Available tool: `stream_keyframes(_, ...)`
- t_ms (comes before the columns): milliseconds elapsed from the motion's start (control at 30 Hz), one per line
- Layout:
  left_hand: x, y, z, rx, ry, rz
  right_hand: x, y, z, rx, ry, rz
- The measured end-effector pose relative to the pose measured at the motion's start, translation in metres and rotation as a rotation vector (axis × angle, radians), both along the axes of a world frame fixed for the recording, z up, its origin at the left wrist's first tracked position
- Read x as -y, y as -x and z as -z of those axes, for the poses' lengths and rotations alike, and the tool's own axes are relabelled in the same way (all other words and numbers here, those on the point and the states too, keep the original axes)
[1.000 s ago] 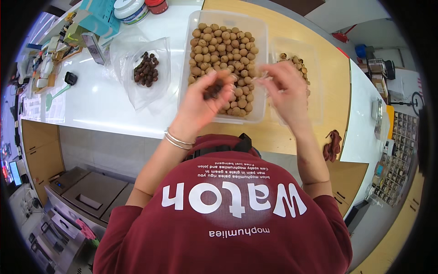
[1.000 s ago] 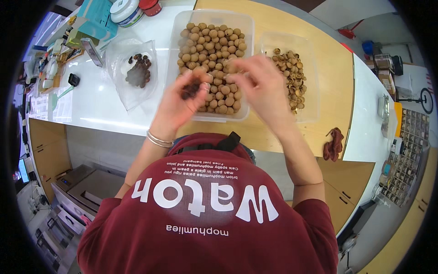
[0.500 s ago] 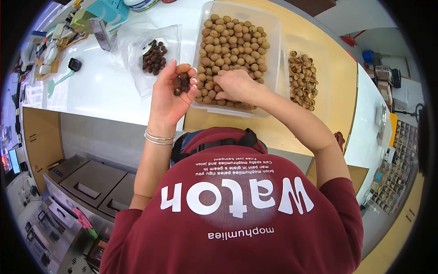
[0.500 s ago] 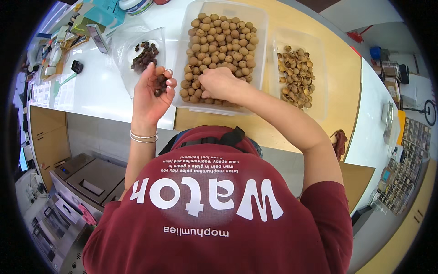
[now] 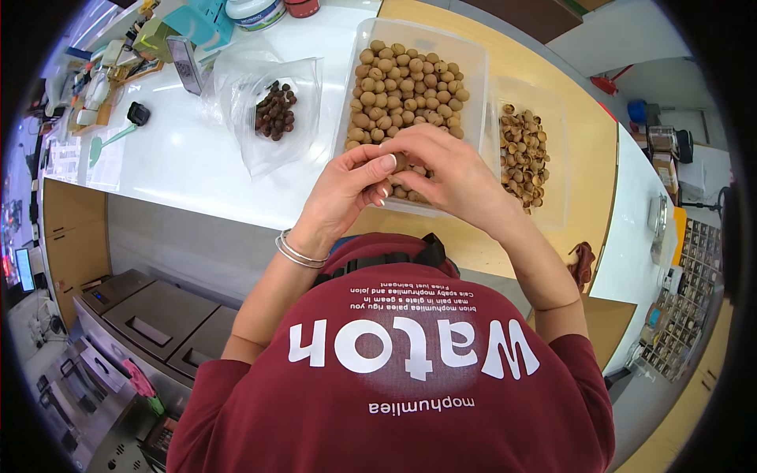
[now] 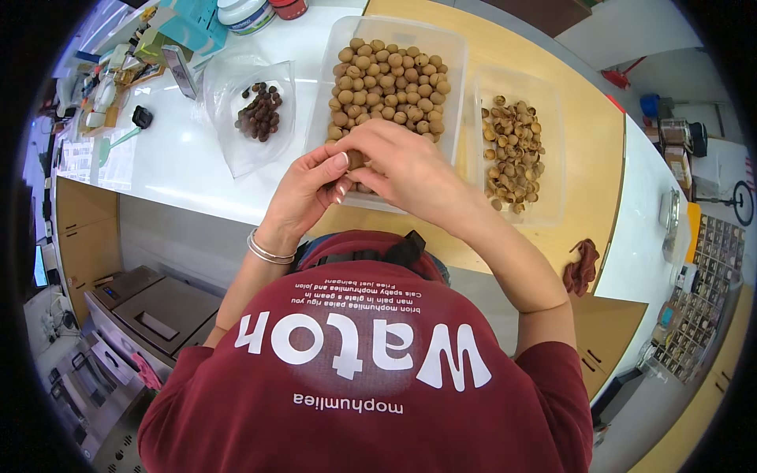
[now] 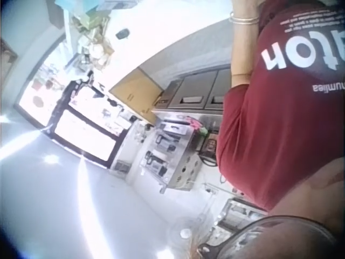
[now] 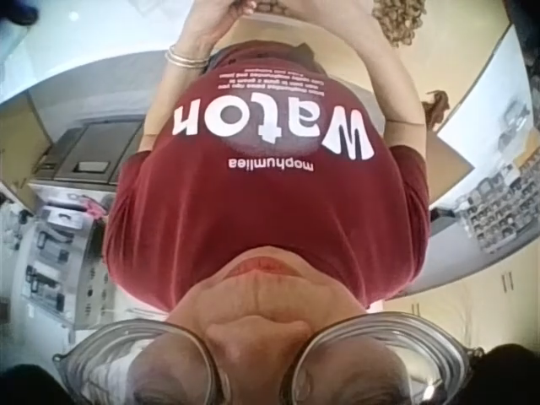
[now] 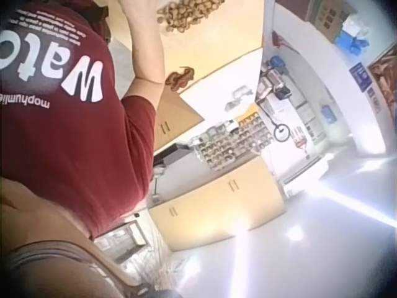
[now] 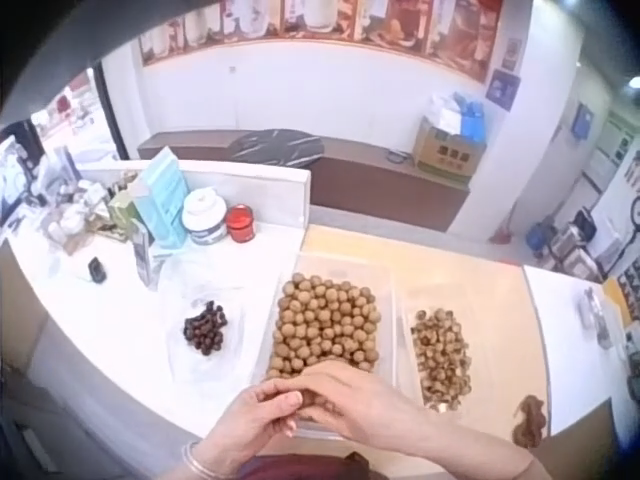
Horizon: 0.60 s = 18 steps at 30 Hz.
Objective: Shelling and pitting small round fruits, sorting the shells, seeds, and fruit into different containers.
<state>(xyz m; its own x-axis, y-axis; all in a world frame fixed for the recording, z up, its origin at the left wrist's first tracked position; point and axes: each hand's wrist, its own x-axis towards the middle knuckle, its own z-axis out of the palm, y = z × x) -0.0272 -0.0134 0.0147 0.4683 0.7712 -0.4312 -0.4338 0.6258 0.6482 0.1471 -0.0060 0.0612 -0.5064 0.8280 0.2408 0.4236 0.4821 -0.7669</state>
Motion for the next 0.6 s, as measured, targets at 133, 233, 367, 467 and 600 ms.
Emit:
stream_keyframes(133, 0.001, -0.001, 0.000, 0.034, 0.048, 0.030, 0.008, -0.003, -0.003, 0.117, -0.014, 0.128)
stream_keyframes(233, 0.001, -0.003, -0.002, 0.017, -0.027, 0.030, 0.009, -0.002, 0.005, 0.121, -0.069, 0.113)
stream_keyframes(367, 0.002, -0.006, -0.008, -0.036, -0.046, -0.030, 0.011, 0.000, 0.015, -0.044, -0.024, 0.166)
stream_keyframes(467, 0.001, -0.006, -0.008, -0.031, -0.018, -0.059, 0.008, -0.003, 0.022, -0.133, 0.114, 0.185)
stream_keyframes(600, -0.003, -0.004, -0.006, 0.057, 0.025, -0.046, 0.002, -0.009, 0.015, -0.577, 0.878, 0.179)
